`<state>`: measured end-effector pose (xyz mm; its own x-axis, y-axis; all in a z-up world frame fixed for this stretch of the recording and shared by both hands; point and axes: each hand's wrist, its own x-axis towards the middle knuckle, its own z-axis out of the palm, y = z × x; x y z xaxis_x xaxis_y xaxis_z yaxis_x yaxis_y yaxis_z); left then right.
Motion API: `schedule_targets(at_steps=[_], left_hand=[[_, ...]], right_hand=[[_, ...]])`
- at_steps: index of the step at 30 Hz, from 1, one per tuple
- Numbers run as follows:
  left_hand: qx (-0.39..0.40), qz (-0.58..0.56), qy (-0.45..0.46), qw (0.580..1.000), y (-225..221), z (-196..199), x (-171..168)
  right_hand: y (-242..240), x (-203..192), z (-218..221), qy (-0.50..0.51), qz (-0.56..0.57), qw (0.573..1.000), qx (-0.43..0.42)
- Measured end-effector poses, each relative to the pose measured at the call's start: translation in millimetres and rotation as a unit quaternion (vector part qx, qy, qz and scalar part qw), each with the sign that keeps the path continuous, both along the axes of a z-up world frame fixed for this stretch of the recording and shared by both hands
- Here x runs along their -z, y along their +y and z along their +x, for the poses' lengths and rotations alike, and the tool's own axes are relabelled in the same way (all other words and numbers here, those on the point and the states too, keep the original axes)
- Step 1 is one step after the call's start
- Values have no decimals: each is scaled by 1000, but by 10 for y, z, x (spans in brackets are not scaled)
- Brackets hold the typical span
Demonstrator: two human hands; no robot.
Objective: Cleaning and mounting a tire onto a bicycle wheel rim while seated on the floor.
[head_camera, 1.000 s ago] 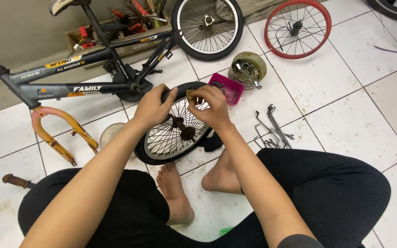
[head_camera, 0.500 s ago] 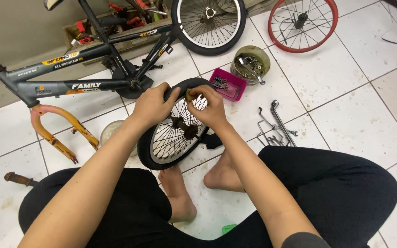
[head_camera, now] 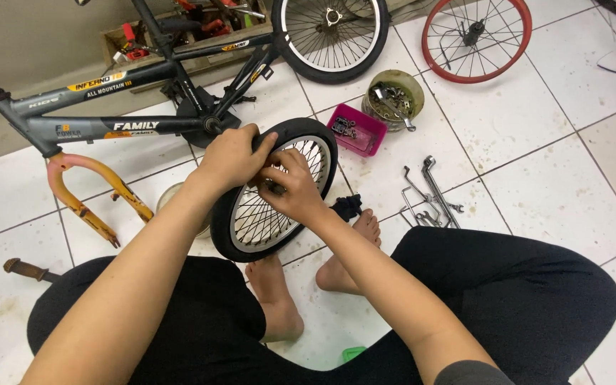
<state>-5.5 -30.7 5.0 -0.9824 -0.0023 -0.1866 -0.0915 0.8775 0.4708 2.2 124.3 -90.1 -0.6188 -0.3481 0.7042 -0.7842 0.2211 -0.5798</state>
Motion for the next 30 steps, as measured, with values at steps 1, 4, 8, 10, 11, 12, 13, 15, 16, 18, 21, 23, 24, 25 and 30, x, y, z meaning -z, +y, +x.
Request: schedule_targets(at_steps=[1, 4, 8, 10, 11, 12, 13, 15, 16, 18, 21, 23, 24, 25, 30], left_hand=[[-3, 1, 0, 1000, 1, 13, -17], [5, 8, -7, 1000, 4, 21, -82], [23, -10, -14, 1000, -13, 47, -212], [30, -23, -20, 999, -46, 49, -213], [38, -42, -12, 998, -86, 40, -172], [46, -61, -3, 997, -127, 32, -132], [43, -61, -3, 997, -141, 29, -113], [55, -96, 20, 994, -184, 17, -84], [51, -96, 21, 994, -202, 20, -82], [69, -123, 42, 989, -205, 12, -67], [74, -146, 60, 985, -213, 5, -1], [81, -144, 61, 984, -219, 7, 6], [86, -143, 62, 984, -226, 2, 4], [86, -142, 61, 984, -221, 10, -18], [74, -125, 35, 989, -205, 83, -156]], right_hand=[[-3, -10, 21, 0, 1, 1000, -3], [-17, -45, 68, 7, -3, 1000, -6], [-77, -51, 169, 19, -37, 999, -11], [-82, -32, 187, 24, -44, 999, -8], [-82, -18, 176, 22, -40, 999, -19], [-84, -5, 167, 21, -36, 999, -29], [-53, -22, 144, 21, -37, 999, -31], [-6, -63, 87, -10, -54, 998, -24], [-5, -98, 76, -9, -54, 998, -28], [33, -162, 58, -43, -42, 998, -8], [3, 36, 52, -131, -31, 991, -4], [10, -6, 80, -162, -37, 986, -21], [8, -29, 85, -193, -45, 979, -40], [9, -27, 69, -194, -45, 979, -40], [16, -60, 64, -137, -42, 990, -10]])
